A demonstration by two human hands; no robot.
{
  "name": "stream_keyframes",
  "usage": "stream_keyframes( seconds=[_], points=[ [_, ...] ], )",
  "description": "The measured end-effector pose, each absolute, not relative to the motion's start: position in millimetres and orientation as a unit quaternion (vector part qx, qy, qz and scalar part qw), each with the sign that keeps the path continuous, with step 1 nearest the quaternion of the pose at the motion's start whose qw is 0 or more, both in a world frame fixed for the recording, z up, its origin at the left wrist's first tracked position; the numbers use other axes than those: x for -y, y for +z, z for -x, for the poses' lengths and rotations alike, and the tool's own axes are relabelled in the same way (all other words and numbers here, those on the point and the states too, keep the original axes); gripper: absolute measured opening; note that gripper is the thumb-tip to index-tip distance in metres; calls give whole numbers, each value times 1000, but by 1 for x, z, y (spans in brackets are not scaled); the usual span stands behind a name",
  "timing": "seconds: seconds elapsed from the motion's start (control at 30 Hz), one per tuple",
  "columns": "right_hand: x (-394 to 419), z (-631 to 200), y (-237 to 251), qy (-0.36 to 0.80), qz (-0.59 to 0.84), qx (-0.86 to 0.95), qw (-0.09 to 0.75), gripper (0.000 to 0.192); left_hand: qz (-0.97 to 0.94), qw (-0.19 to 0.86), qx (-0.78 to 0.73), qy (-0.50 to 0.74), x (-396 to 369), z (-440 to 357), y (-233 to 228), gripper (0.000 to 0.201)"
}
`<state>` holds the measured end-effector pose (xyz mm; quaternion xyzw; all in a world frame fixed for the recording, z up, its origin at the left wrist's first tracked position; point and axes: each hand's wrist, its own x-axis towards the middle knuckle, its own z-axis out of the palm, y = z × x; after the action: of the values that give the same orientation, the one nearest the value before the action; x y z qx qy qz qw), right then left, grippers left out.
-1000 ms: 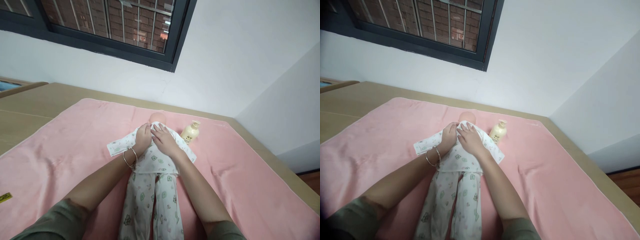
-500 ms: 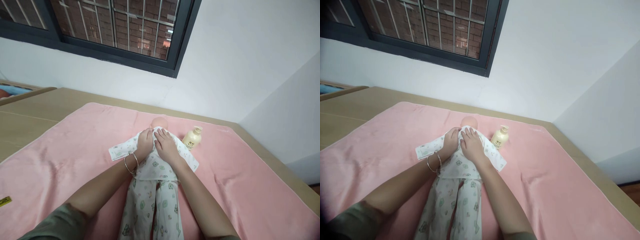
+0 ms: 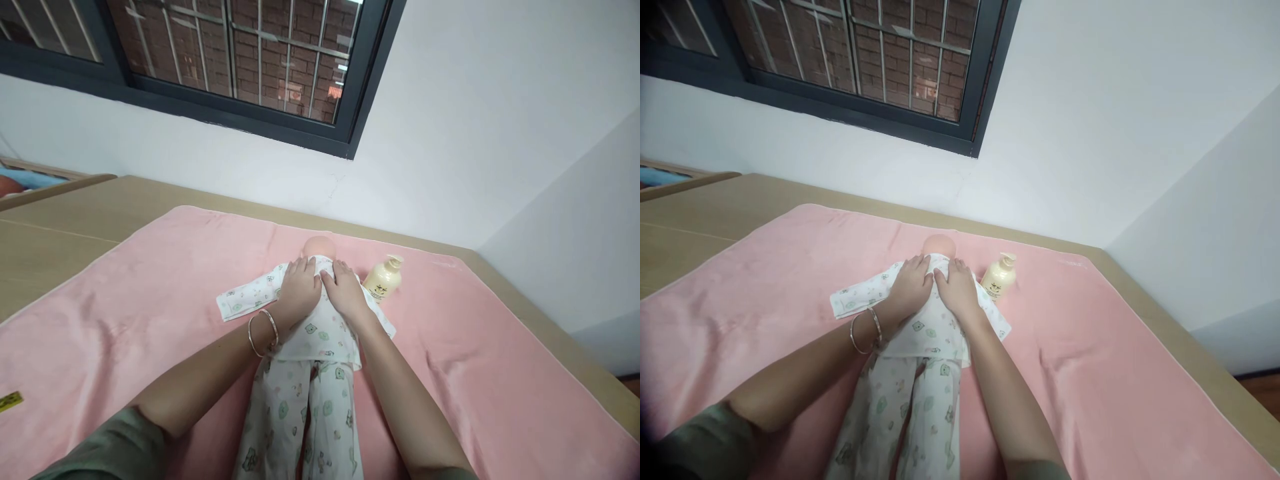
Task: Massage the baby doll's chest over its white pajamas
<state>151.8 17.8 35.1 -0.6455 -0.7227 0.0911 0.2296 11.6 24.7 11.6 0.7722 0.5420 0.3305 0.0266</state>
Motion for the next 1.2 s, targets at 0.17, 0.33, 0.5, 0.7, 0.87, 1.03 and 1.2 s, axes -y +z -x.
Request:
stream_keyframes(
  seconds=[0.17,0.33,0.5,0.7,0.87,1.03,1.2],
  points=[
    [-17,-154,40,35,651,697,297,51,-792,44,-547,269,-21,-6,31,32],
    [-22,-156,42,88,672,685,267,59,-816,37,-503,282,-11,-6,41,27],
    [-28,-161,35,107,701,683,173,73,-772,54,-541,330,-25,0,34,32],
    [-20,-159,46,89,678,720,121,56,-757,51,-558,336,-47,5,18,43],
    [-3,-143,57,44,692,714,100,53,-776,88,-565,264,-47,7,22,43],
    [4,-135,58,22,692,716,87,52,-783,91,-567,239,-45,9,30,42],
    [-13,-147,48,93,687,710,128,57,-804,40,-560,194,-30,2,33,41]
  ],
)
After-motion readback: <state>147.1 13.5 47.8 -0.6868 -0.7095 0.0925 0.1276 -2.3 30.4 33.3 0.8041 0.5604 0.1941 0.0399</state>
